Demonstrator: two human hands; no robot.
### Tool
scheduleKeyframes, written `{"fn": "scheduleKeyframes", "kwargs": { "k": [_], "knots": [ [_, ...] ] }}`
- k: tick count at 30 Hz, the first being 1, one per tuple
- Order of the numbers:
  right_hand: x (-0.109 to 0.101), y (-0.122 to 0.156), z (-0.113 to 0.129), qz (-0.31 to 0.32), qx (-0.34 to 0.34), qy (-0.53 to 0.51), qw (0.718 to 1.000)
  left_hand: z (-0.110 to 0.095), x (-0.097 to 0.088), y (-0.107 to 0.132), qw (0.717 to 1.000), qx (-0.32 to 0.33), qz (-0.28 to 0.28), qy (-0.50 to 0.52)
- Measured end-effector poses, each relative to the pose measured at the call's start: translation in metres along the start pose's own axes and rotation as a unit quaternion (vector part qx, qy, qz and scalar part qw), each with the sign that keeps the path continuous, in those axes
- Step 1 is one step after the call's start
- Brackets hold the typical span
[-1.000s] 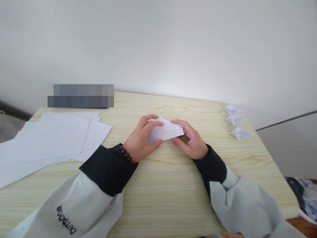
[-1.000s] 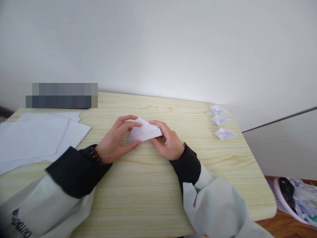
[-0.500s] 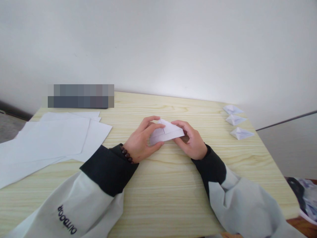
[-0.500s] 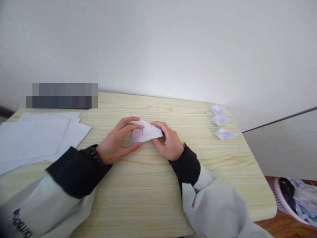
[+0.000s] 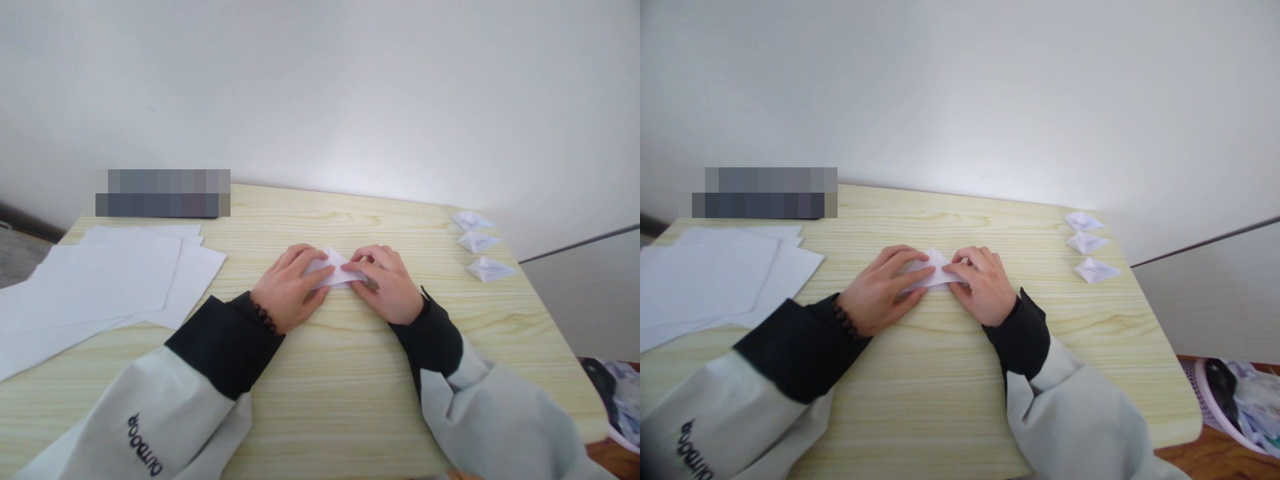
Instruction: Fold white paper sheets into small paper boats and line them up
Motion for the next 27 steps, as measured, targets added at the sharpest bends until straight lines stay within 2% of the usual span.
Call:
{"fn": "scheduleKeyframes", "kwargs": {
  "k": [5, 13, 18, 23, 27],
  "knots": [
    [-0.002, 0.0, -0.001, 0.027, -0.053, -0.001, 0.998, 0.0, -0.001, 0.001, 0.999, -0.019, 0.005, -0.029],
    [-0.01, 0.0, -0.007, 0.017, -0.121, -0.03, 0.992, 0.002, -0.002, 0.0, 0.997, 0.002, -0.002, -0.073],
    [-0.011, 0.0, -0.009, 0.028, -0.097, -0.037, 0.994, 0.003, -0.003, 0.001, 0.995, 0.01, -0.014, -0.094],
    [-0.014, 0.0, -0.01, 0.005, -0.076, -0.012, 0.997, 0.001, -0.004, 0.003, 0.994, 0.032, -0.012, -0.102],
    [-0.015, 0.0, -0.011, -0.008, -0.056, -0.004, 0.998, 0.003, -0.005, 0.003, 0.994, 0.016, -0.016, -0.104]
  ]
}}
Point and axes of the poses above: each hand's wrist, its own y-axis away from the middle knuckle, its own x-axis out of the palm, z = x × y, the point moved 4 cm from there along -y, towards the middle knuckle, and after that the axes turned 9 degrees about z, right-handed, at the moved point
